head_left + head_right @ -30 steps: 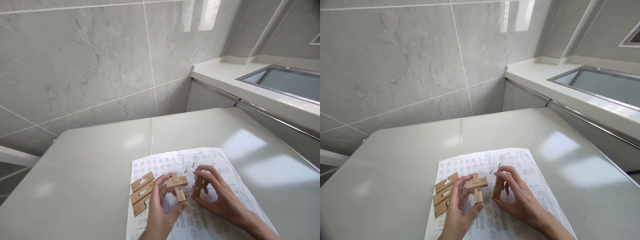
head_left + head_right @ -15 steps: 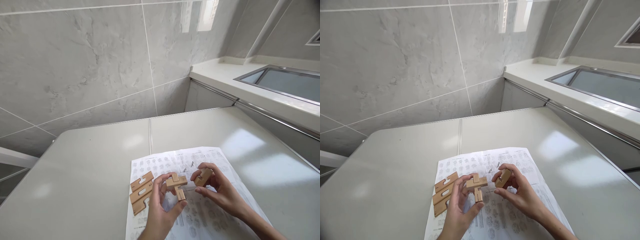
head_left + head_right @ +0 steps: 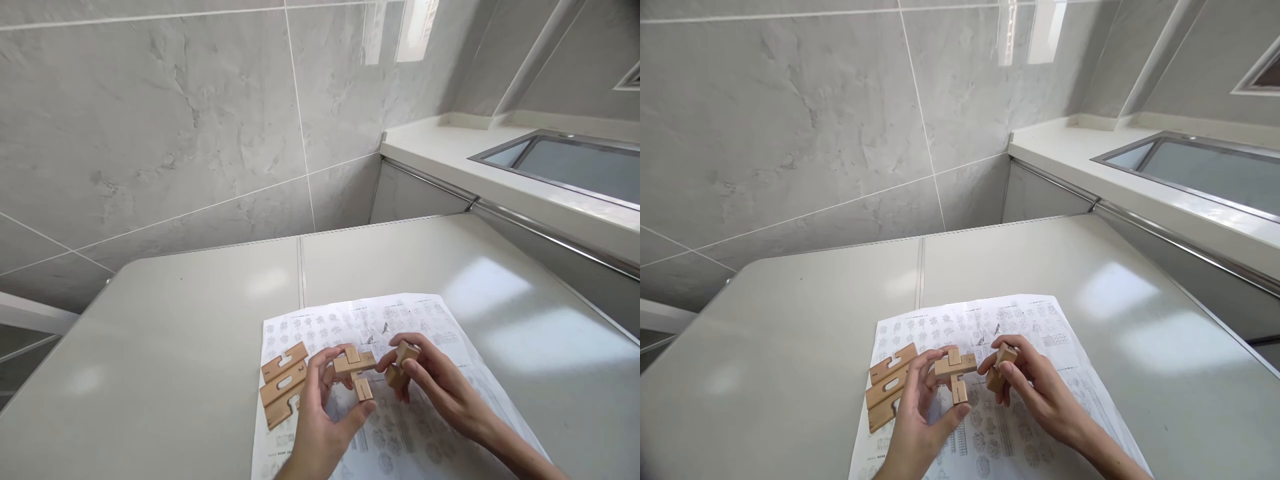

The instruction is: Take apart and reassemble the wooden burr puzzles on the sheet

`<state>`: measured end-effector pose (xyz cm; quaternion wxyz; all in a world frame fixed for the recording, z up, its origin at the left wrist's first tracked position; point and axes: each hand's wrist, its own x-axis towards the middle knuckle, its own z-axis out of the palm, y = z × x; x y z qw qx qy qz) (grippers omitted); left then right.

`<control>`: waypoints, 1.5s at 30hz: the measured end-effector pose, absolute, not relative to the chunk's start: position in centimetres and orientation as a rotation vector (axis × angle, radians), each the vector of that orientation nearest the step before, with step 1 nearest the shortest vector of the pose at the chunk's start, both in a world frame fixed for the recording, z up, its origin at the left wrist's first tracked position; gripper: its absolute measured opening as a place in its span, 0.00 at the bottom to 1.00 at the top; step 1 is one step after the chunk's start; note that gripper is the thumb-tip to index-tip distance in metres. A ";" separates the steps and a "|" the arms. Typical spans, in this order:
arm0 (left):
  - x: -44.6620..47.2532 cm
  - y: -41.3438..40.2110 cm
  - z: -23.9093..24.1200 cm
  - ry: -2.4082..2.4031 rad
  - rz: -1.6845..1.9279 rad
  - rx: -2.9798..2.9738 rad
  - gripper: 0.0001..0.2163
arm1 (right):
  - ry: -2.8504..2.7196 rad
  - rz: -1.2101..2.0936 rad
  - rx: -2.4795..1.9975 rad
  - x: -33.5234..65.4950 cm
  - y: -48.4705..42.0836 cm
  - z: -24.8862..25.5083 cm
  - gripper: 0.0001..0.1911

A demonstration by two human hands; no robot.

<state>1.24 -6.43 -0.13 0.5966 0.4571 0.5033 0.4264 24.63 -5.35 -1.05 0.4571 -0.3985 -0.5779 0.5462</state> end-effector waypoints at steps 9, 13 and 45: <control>0.9 -6.2 0.1 1.145 0.966 1.108 0.32 | -1.742 0.842 -1.095 25.1 -5.1 -0.8 0.16; 0.9 -6.2 0.0 1.128 0.981 1.128 0.32 | -1.798 0.861 -1.088 25.2 -5.3 -0.8 0.11; 0.9 -6.7 -1.7 1.096 0.950 1.650 0.32 | -1.990 0.685 -0.981 24.0 -6.5 -1.3 0.07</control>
